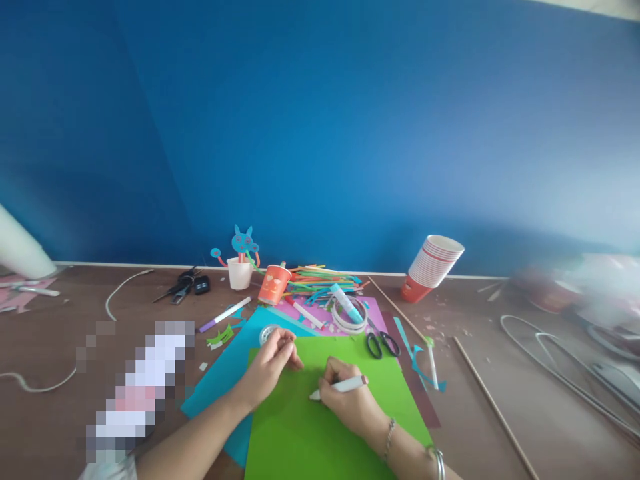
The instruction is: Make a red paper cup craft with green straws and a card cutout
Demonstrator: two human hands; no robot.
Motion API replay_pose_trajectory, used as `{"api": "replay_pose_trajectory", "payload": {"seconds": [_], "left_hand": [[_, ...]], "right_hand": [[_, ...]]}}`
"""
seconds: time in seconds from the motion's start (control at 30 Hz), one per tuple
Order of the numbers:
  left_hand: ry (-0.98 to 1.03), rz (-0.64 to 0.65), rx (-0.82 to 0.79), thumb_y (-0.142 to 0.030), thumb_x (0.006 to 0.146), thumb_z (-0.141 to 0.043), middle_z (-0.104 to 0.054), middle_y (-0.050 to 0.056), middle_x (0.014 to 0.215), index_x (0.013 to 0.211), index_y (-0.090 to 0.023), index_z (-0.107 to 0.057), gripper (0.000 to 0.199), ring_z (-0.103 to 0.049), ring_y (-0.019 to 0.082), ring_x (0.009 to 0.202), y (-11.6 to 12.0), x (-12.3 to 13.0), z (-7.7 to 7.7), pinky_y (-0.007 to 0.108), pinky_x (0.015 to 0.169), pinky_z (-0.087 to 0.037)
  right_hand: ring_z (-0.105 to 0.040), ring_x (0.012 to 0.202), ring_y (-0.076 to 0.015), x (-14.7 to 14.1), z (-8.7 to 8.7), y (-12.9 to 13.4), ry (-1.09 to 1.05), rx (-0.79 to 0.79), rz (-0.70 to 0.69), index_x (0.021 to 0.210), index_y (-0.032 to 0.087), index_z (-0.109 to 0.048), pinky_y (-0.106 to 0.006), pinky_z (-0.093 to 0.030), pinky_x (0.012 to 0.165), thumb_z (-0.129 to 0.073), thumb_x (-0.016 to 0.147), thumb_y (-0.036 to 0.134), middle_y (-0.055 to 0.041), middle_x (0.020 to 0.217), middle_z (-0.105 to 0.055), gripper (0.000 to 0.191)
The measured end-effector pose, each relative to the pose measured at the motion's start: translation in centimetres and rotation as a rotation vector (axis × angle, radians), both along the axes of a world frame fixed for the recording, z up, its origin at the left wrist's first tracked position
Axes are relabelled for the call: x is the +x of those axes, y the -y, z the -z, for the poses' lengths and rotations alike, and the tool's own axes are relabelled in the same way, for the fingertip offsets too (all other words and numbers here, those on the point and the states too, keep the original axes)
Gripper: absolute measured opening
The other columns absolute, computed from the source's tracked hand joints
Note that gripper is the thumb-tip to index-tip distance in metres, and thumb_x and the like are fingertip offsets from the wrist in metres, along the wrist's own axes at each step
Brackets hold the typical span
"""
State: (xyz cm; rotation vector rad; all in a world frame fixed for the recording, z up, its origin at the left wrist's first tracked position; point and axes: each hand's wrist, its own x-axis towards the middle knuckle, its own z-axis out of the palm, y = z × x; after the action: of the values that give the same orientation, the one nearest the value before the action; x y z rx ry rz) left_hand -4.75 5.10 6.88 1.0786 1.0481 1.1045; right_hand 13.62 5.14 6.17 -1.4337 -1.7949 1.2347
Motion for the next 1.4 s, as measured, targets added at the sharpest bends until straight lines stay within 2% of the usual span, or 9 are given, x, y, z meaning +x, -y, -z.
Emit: {"api": "replay_pose_trajectory", "payload": {"seconds": [0.87, 1.1, 1.17, 1.27, 1.4], "left_hand": [[-0.009, 0.001, -0.013, -0.046, 0.085, -0.053, -0.058, -0.004, 0.071, 0.094, -0.023, -0.048, 0.025, -0.061, 0.018, 0.072, 0.1, 0.1, -0.4, 0.036, 0.076, -0.049], [-0.004, -0.01, -0.024, -0.046, 0.083, -0.055, -0.058, -0.005, 0.07, 0.093, -0.024, -0.048, 0.025, -0.061, 0.019, 0.071, 0.1, 0.0, -0.4, 0.035, 0.075, -0.048], [-0.011, -0.012, -0.026, -0.046, 0.083, -0.055, -0.058, -0.004, 0.07, 0.093, -0.024, -0.048, 0.025, -0.061, 0.018, 0.071, 0.1, 0.0, -0.4, 0.035, 0.074, -0.048], [-0.008, -0.005, -0.029, -0.046, 0.084, -0.054, -0.059, -0.004, 0.07, 0.094, -0.024, -0.048, 0.025, -0.061, 0.018, 0.07, 0.0, 0.1, -0.3, 0.034, 0.074, -0.048], [0.018, -0.028, -0.035, -0.044, 0.083, -0.054, -0.058, -0.004, 0.067, 0.092, -0.023, -0.047, 0.024, -0.06, 0.018, 0.069, -0.2, 0.3, 0.0, 0.034, 0.073, -0.047]], "right_hand": [[-0.037, 0.045, -0.0088, -0.2, -0.5, 0.0, 0.038, -0.004, 0.016, 0.055, 0.022, -0.041, -0.02, -0.028, 0.042, -0.053, 0.069, 0.015, 0.0072, 0.047, -0.043, 0.02], [-0.037, 0.045, -0.0083, -0.3, -0.2, -0.1, 0.024, 0.005, 0.032, 0.054, 0.021, -0.042, -0.02, -0.026, 0.042, -0.054, 0.067, 0.018, 0.0068, 0.046, -0.045, 0.018], [-0.038, 0.044, -0.0085, -0.1, -0.2, -0.2, -0.007, -0.011, 0.034, 0.054, 0.021, -0.043, -0.02, -0.027, 0.042, -0.055, 0.066, 0.02, 0.0061, 0.045, -0.047, 0.017], [-0.04, 0.04, -0.0089, 0.1, -0.5, -0.8, -0.169, -0.094, 0.062, 0.056, 0.022, -0.042, -0.02, -0.027, 0.041, -0.054, 0.07, 0.032, 0.0051, 0.041, -0.05, 0.021], [-0.033, 0.035, -0.0071, -0.2, -1.1, -1.2, -0.372, -0.124, 0.147, 0.057, 0.023, -0.039, -0.02, -0.027, 0.041, -0.055, 0.074, 0.046, 0.0091, 0.036, -0.04, 0.032]]}}
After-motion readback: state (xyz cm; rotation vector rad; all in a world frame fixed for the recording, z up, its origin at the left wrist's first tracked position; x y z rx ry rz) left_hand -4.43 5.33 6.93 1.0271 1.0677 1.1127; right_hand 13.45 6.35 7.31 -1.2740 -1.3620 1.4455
